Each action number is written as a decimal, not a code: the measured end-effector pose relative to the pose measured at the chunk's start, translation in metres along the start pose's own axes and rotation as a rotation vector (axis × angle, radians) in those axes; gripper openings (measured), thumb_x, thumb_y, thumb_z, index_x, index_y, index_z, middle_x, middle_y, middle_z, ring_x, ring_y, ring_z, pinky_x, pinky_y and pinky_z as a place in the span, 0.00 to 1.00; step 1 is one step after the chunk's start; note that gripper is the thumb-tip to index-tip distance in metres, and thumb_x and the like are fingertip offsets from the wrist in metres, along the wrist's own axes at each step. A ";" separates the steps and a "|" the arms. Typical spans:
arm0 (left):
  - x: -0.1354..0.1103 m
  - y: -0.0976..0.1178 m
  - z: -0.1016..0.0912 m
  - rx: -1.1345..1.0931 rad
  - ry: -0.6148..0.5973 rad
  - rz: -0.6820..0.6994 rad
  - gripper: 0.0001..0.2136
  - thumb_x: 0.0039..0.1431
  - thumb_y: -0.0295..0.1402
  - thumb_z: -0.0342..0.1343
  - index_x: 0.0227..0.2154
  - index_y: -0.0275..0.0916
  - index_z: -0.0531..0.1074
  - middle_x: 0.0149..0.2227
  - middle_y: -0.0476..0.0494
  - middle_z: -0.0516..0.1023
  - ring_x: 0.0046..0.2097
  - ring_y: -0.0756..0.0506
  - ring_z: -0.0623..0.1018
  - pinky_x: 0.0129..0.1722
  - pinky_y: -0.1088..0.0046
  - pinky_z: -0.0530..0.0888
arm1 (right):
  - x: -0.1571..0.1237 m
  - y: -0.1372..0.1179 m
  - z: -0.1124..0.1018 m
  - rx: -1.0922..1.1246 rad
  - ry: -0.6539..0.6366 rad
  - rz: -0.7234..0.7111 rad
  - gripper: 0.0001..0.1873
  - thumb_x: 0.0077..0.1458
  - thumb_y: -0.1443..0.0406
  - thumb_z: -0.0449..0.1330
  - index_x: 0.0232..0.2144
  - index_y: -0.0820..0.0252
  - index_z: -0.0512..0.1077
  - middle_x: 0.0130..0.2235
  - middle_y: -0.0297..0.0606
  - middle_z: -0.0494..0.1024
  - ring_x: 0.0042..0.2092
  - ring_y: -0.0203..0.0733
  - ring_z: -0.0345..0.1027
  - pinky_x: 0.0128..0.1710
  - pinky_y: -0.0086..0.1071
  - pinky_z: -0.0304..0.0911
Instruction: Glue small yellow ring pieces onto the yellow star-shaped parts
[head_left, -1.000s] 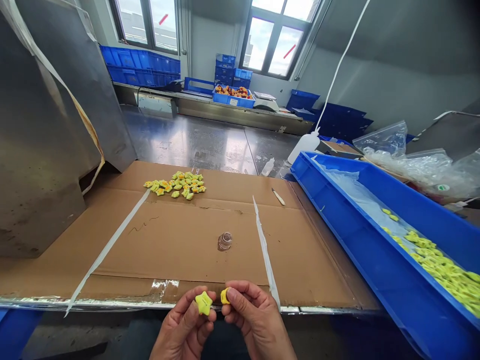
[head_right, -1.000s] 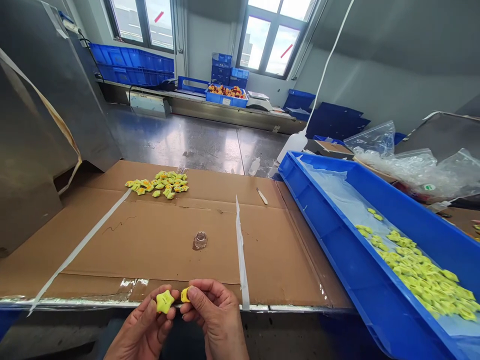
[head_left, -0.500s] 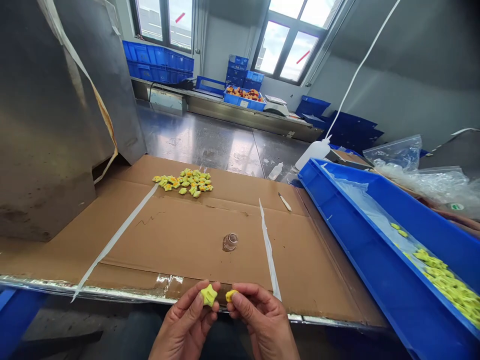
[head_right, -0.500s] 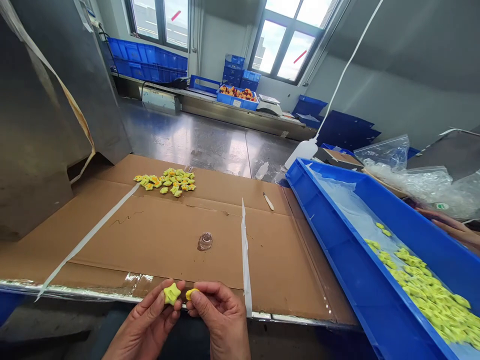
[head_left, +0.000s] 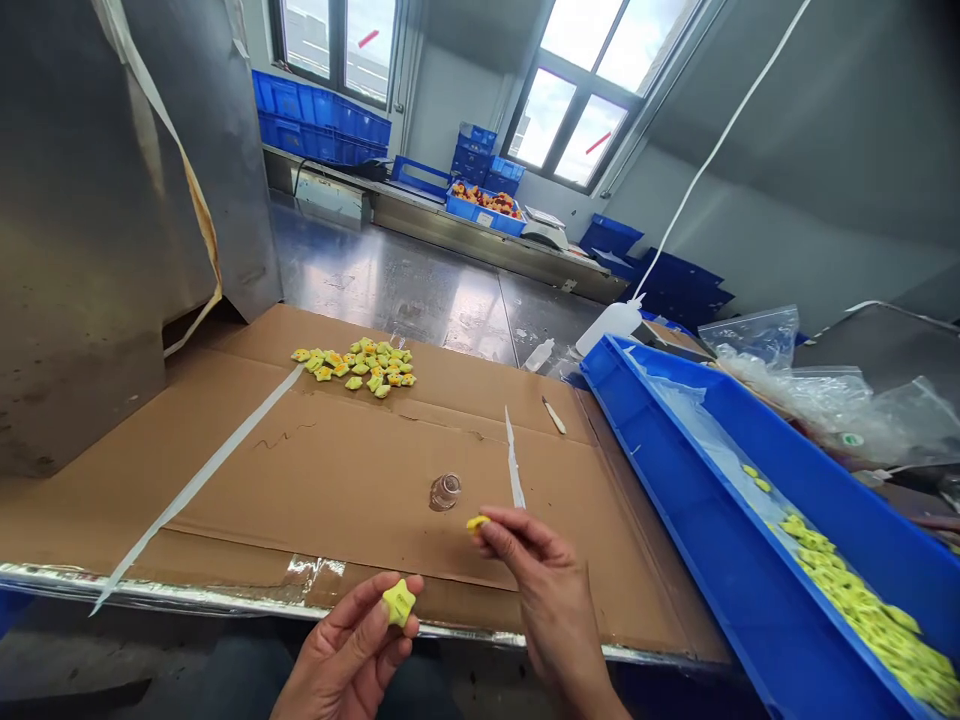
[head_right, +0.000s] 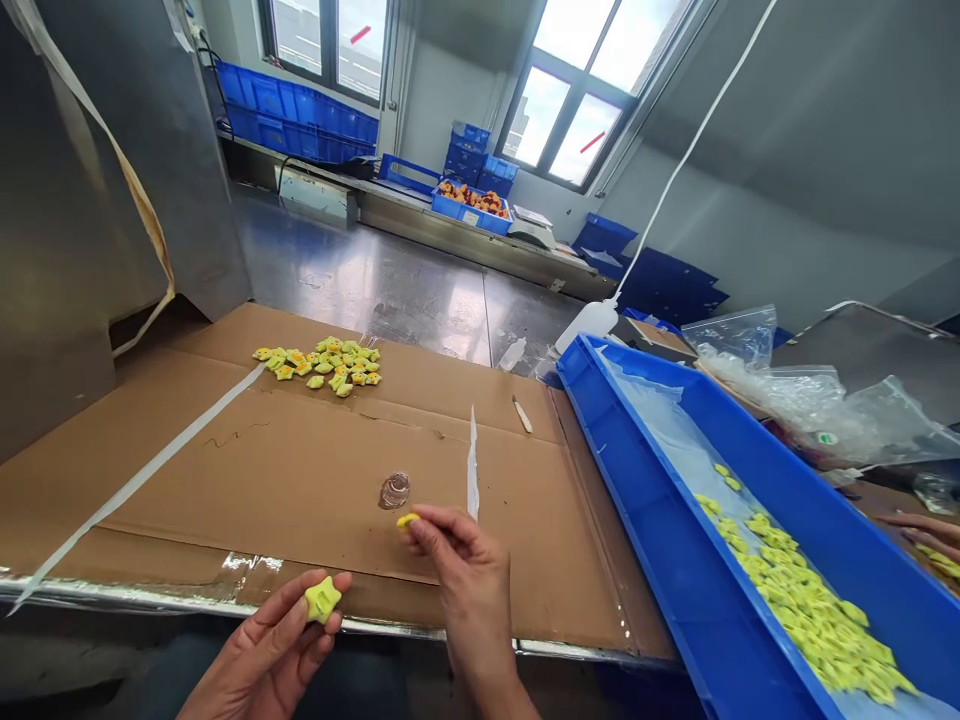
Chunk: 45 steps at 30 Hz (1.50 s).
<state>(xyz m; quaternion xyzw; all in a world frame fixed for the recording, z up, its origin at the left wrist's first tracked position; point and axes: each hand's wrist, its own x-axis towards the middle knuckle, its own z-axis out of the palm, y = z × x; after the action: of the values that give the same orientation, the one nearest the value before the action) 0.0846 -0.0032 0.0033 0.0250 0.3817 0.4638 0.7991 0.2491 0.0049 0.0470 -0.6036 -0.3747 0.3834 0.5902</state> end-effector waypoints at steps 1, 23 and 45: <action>0.000 0.000 0.000 0.000 0.008 -0.001 0.17 0.29 0.26 0.72 0.28 0.34 0.79 0.35 0.36 0.83 0.27 0.47 0.80 0.27 0.78 0.78 | 0.010 -0.004 -0.004 -0.101 -0.027 -0.074 0.11 0.47 0.60 0.66 0.31 0.61 0.78 0.28 0.37 0.78 0.29 0.40 0.72 0.32 0.31 0.68; -0.002 0.002 -0.005 -0.014 -0.135 -0.019 0.07 0.47 0.25 0.64 0.31 0.33 0.77 0.32 0.40 0.82 0.28 0.50 0.79 0.29 0.80 0.77 | 0.062 -0.005 0.009 -0.817 -0.235 -0.584 0.05 0.53 0.68 0.61 0.29 0.60 0.77 0.27 0.34 0.74 0.29 0.39 0.69 0.30 0.31 0.60; -0.004 0.004 -0.005 0.010 -0.175 -0.026 0.05 0.50 0.26 0.62 0.32 0.33 0.76 0.31 0.43 0.82 0.28 0.51 0.78 0.30 0.80 0.77 | 0.061 -0.002 0.012 -0.868 -0.233 -0.646 0.03 0.52 0.70 0.62 0.29 0.62 0.77 0.27 0.35 0.75 0.28 0.39 0.70 0.29 0.31 0.61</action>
<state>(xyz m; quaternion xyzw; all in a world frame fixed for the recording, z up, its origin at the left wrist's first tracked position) 0.0773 -0.0054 0.0033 0.0645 0.3128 0.4474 0.8354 0.2643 0.0652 0.0472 -0.5993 -0.7273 0.0574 0.3294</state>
